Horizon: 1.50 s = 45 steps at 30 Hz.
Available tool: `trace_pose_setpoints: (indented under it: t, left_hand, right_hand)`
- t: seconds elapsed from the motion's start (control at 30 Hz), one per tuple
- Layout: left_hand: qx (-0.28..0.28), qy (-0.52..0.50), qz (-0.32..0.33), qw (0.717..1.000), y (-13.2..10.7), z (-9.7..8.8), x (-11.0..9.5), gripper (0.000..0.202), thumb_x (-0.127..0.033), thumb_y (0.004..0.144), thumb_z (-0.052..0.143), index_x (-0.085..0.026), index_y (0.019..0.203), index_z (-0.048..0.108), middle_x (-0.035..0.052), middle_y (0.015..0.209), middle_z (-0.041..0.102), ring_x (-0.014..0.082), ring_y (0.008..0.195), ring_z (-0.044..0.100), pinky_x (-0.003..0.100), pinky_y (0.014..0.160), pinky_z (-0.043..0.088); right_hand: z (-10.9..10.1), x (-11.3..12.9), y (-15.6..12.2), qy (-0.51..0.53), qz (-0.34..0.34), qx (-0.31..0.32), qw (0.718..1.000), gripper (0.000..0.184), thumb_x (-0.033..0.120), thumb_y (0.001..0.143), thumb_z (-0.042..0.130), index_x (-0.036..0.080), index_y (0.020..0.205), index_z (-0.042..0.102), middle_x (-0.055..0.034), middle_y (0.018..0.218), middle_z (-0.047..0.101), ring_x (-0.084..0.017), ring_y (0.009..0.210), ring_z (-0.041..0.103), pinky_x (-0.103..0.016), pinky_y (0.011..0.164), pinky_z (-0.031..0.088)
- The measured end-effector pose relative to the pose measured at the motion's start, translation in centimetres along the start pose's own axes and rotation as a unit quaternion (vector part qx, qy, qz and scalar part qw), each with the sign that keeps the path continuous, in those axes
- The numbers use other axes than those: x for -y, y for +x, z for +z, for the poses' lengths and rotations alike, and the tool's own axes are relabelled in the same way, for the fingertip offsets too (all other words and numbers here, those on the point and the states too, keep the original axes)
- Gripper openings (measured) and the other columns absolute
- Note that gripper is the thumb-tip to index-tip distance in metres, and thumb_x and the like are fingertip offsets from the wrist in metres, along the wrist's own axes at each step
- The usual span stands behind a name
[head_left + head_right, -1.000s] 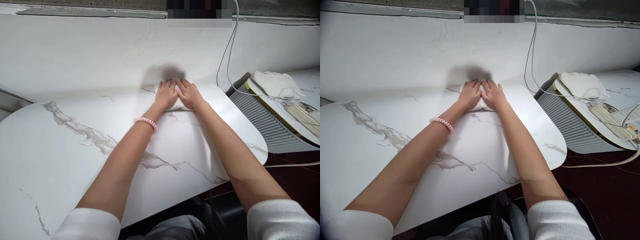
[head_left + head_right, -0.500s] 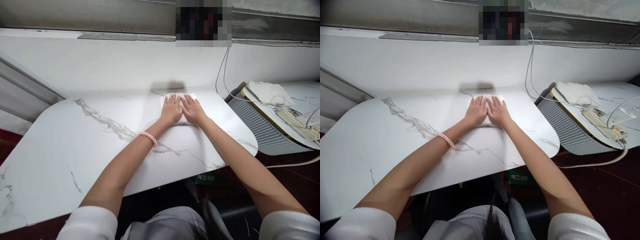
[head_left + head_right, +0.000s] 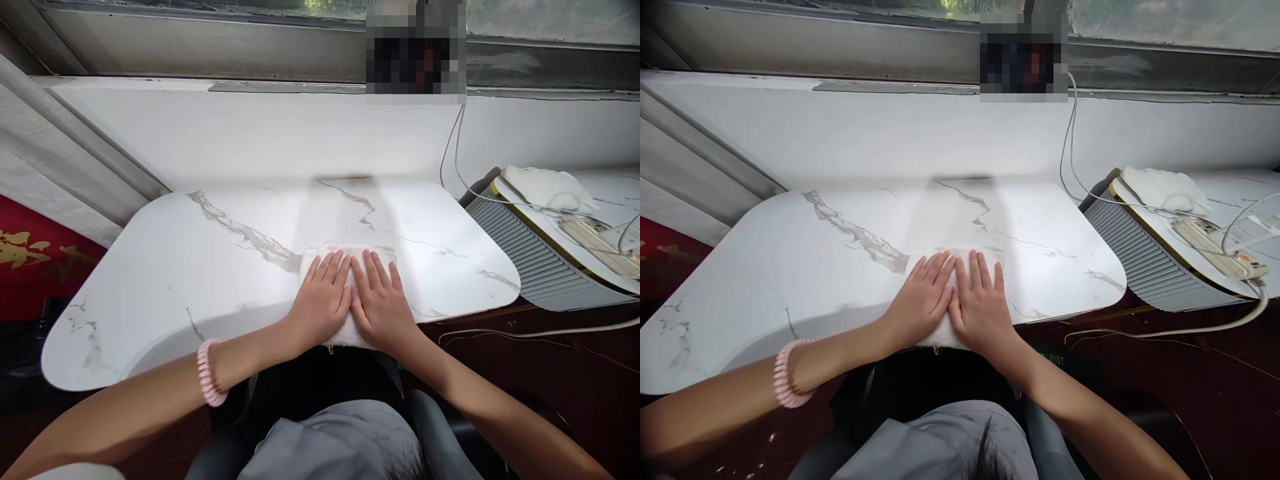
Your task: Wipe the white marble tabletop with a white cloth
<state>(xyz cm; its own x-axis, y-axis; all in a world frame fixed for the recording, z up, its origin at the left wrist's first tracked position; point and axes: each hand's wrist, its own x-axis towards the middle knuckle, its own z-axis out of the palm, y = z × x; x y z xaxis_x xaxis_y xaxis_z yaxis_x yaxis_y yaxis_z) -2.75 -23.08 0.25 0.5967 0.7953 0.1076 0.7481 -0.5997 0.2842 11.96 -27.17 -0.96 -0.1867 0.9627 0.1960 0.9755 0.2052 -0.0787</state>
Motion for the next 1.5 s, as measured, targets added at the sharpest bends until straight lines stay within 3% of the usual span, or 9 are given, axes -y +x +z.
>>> trace_pose_setpoints:
  t: [0.13, 0.27, 0.43, 0.67, 0.87, 1.03, 1.17, 1.33, 1.5]
  left_hand:
    - [0.021, 0.001, -0.029, 0.999, -1.3, -0.6, 1.0, 0.057, -0.027, 0.103, 0.027, -0.004, 0.156, 0.034, 0.0177, 0.165, 0.029, 0.0292, 0.155, 0.024, 0.056, 0.128, 0.016]
    - [0.022, 0.005, -0.063, 0.998, 0.3, -1.3, 3.3, 0.058, -0.026, 0.102, 0.028, -0.004, 0.155, 0.034, 0.0179, 0.166, 0.028, 0.0288, 0.155, 0.022, 0.056, 0.128, 0.014]
    - [-0.030, 0.002, -0.099, 0.995, 4.3, -1.6, 7.2, 0.056, -0.026, 0.101, 0.028, -0.006, 0.152, 0.039, 0.0175, 0.163, 0.036, 0.0277, 0.154, 0.027, 0.055, 0.127, 0.016]
    - [-0.076, 0.003, -0.131, 0.988, 12.6, -1.9, 12.7, 0.055, -0.024, 0.098, 0.034, -0.008, 0.150, 0.044, 0.0177, 0.160, 0.041, 0.0274, 0.151, 0.033, 0.053, 0.127, 0.017]
    - [-0.073, 0.005, -0.136, 0.988, 16.6, -2.3, 15.3, 0.055, -0.023, 0.098, 0.035, -0.009, 0.151, 0.043, 0.0156, 0.161, 0.040, 0.0253, 0.150, 0.033, 0.049, 0.127, 0.016]
    - [-0.066, 0.030, -0.142, 0.987, 16.4, -2.3, 14.9, 0.056, -0.023, 0.100, 0.033, -0.008, 0.153, 0.039, 0.0159, 0.163, 0.037, 0.0254, 0.152, 0.031, 0.048, 0.127, 0.015]
    - [-0.060, 0.046, -0.155, 0.985, 14.4, -2.3, 13.7, 0.055, -0.023, 0.101, 0.033, -0.008, 0.154, 0.038, 0.0161, 0.163, 0.035, 0.0260, 0.152, 0.030, 0.048, 0.127, 0.016]
    - [-0.050, 0.050, -0.126, 0.990, 9.2, -2.1, 11.9, 0.055, -0.025, 0.102, 0.029, -0.005, 0.153, 0.038, 0.0192, 0.163, 0.035, 0.0288, 0.153, 0.029, 0.053, 0.126, 0.017]
    - [-0.039, 0.045, -0.100, 0.993, 1.9, -2.0, 9.8, 0.056, -0.027, 0.102, 0.025, -0.007, 0.152, 0.038, 0.0192, 0.163, 0.035, 0.0286, 0.154, 0.026, 0.056, 0.126, 0.019]
  right_hand:
    - [-0.2, 1.4, 0.6, 0.009, -0.026, 0.019, 0.999, 0.063, 0.031, 0.099, 0.037, 0.008, 0.157, 0.037, -0.0218, 0.164, 0.030, -0.034, 0.154, 0.022, -0.058, 0.123, 0.018]
    - [-0.4, 1.7, 4.3, 0.028, -0.029, 0.065, 0.997, 0.063, 0.031, 0.100, 0.035, 0.008, 0.159, 0.034, -0.0216, 0.165, 0.026, -0.034, 0.155, 0.020, -0.059, 0.123, 0.017]
    - [0.5, 0.9, 11.1, 0.048, -0.065, 0.092, 0.993, 0.063, 0.032, 0.102, 0.032, 0.009, 0.160, 0.029, -0.0200, 0.167, 0.022, -0.031, 0.156, 0.017, -0.057, 0.124, 0.015]
    - [2.7, -1.3, 20.9, 0.066, -0.054, 0.076, 0.993, 0.062, 0.029, 0.101, 0.029, 0.010, 0.160, 0.029, -0.0173, 0.168, 0.022, -0.028, 0.156, 0.017, -0.055, 0.125, 0.014]
    - [3.9, -1.8, 24.8, 0.072, -0.031, 0.045, 0.996, 0.061, 0.026, 0.100, 0.027, 0.008, 0.159, 0.032, -0.0179, 0.166, 0.027, -0.029, 0.155, 0.022, -0.058, 0.123, 0.016]
    - [4.2, -2.0, 24.9, 0.075, -0.037, 0.033, 0.996, 0.060, 0.025, 0.100, 0.028, 0.010, 0.158, 0.033, -0.0179, 0.166, 0.027, -0.029, 0.155, 0.023, -0.057, 0.123, 0.016]
    - [3.8, -1.3, 23.0, 0.074, -0.043, 0.047, 0.995, 0.061, 0.026, 0.101, 0.028, 0.010, 0.160, 0.031, -0.0175, 0.167, 0.025, -0.028, 0.155, 0.021, -0.056, 0.124, 0.015]
    - [2.7, 1.2, 17.7, 0.056, -0.049, 0.044, 0.996, 0.060, 0.027, 0.102, 0.029, 0.010, 0.159, 0.032, -0.0191, 0.166, 0.026, -0.030, 0.155, 0.022, -0.056, 0.123, 0.017]
    - [1.7, 5.0, 10.5, 0.045, -0.047, 0.031, 0.997, 0.060, 0.028, 0.102, 0.031, 0.008, 0.159, 0.034, -0.0212, 0.165, 0.028, -0.033, 0.154, 0.025, -0.058, 0.122, 0.018]
